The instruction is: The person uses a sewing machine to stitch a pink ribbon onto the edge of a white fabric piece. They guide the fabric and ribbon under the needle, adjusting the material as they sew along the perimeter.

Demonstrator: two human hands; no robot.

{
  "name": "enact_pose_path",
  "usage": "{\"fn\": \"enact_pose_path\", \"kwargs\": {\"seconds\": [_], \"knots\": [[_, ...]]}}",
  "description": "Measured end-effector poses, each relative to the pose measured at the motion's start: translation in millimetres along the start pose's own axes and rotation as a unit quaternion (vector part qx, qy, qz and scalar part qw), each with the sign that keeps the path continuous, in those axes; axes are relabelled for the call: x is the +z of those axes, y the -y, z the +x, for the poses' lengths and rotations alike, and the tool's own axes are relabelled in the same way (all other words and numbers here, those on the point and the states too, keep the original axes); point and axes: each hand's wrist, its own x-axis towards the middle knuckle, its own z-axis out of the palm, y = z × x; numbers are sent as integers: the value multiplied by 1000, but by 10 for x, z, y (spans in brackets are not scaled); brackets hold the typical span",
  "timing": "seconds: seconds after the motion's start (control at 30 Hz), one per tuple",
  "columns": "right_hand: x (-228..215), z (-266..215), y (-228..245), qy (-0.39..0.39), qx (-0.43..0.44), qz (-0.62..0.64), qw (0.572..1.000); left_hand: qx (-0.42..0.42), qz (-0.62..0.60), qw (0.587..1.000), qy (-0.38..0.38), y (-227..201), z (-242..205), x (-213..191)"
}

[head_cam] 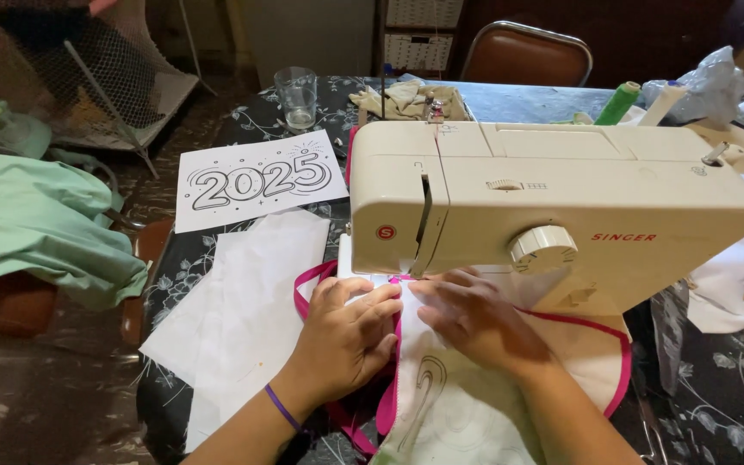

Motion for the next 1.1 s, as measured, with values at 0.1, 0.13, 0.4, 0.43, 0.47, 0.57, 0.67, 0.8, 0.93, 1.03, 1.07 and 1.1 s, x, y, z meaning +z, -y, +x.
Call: {"fn": "enact_pose_path", "kwargs": {"seconds": [0.1,0.13,0.4,0.43,0.47,0.57,0.67,0.8,0.93,1.03,1.07,1.1], "knots": [[-73,-214,29,-9,-73,-64,995,2,2,1000,-3,-14,-19,-3],[-177,-279,195,-10,-73,-66,995,3,1,1000,-5,-9,-11,-11],[-322,-705,612,-39,-16,9,999,13,17,1000,-18,-32,-54,-16],[-301,-707,635,-40,-17,8,999,14,17,1000,-19,-30,-67,-17],[-281,-709,658,-40,-17,16,999,13,13,1000,-18,-29,-79,-18],[-247,-730,686,-39,-30,22,999,12,8,1000,-20,-38,-92,-14],[-268,-706,748,-31,-45,24,998,5,8,1000,-26,-65,-108,-20],[-259,-679,747,-41,-41,37,998,2,3,1000,-16,-82,-106,-44],[-216,-596,776,-50,-31,61,996,0,-3,1000,-11,-63,-98,-52],[-197,-552,794,-43,-40,62,996,13,4,1000,-27,-52,-96,-46],[-198,-544,806,-40,-32,64,997,12,3,1000,-25,-53,-94,-56],[-205,-532,820,-37,-25,66,997,12,3,1000,-24,-54,-86,-68]]}}
